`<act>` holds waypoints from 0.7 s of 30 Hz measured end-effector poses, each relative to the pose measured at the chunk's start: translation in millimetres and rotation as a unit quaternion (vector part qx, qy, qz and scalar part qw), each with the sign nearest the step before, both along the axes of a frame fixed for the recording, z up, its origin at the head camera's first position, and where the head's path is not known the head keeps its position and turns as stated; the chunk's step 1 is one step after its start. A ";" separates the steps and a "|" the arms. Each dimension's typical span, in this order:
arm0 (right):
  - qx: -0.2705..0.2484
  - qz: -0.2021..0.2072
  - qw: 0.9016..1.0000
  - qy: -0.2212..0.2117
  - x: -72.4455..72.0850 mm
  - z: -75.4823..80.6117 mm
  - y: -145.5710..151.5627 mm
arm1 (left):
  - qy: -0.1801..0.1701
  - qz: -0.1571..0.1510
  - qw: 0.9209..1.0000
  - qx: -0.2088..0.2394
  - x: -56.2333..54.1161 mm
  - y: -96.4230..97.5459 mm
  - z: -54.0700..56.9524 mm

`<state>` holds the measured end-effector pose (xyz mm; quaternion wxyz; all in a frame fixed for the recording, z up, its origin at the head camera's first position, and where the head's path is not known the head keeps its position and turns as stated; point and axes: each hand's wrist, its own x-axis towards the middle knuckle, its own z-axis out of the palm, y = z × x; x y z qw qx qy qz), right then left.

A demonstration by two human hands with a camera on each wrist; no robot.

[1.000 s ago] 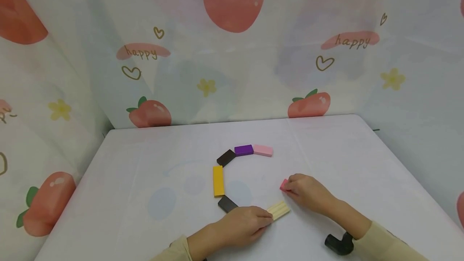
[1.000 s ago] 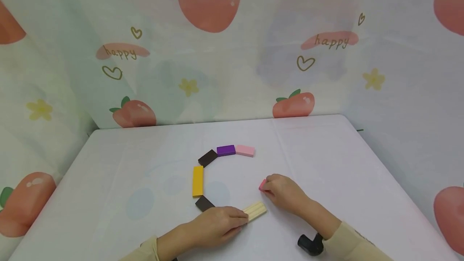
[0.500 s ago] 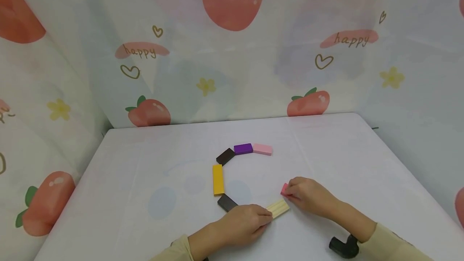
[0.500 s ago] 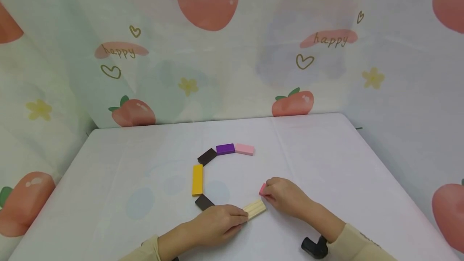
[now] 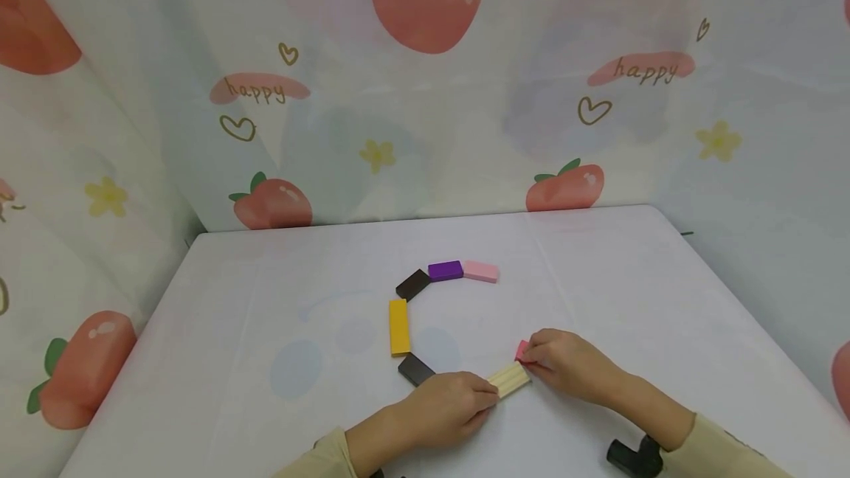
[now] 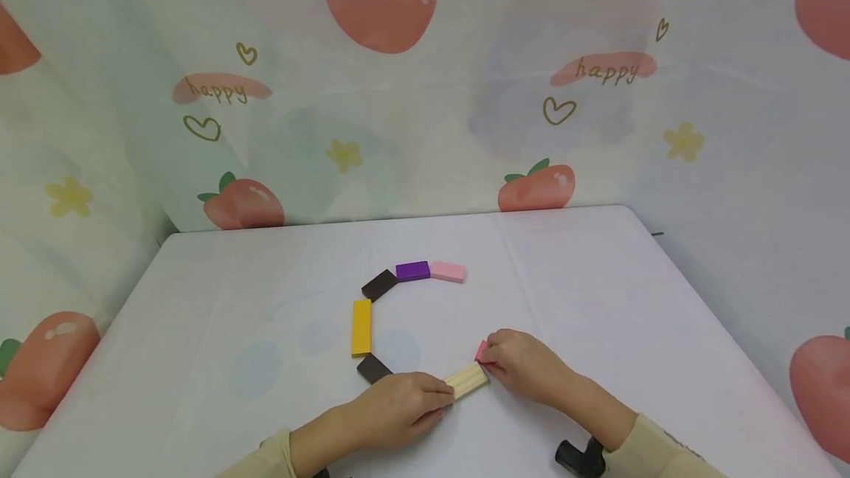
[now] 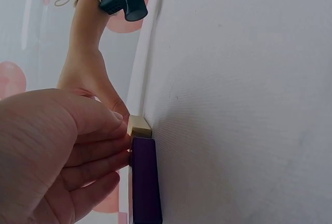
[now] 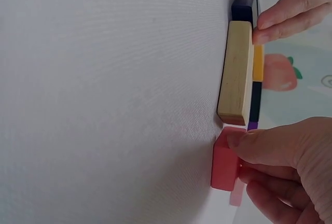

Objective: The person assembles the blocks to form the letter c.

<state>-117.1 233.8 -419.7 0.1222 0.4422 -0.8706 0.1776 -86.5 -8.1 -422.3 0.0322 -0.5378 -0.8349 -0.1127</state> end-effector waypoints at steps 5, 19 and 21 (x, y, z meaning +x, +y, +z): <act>0.000 0.002 1.000 0.002 0.6 0.5 -0.1 | 0.002 0.000 1.000 -0.004 0.2 0.3 1.4; -0.008 0.005 1.000 -0.005 1.6 0.0 1.8 | -0.003 0.010 1.000 -0.010 -0.5 3.0 -1.5; -0.009 0.005 1.000 -0.006 1.6 -0.4 2.0 | -0.005 0.011 1.000 -0.011 -0.3 3.0 -1.5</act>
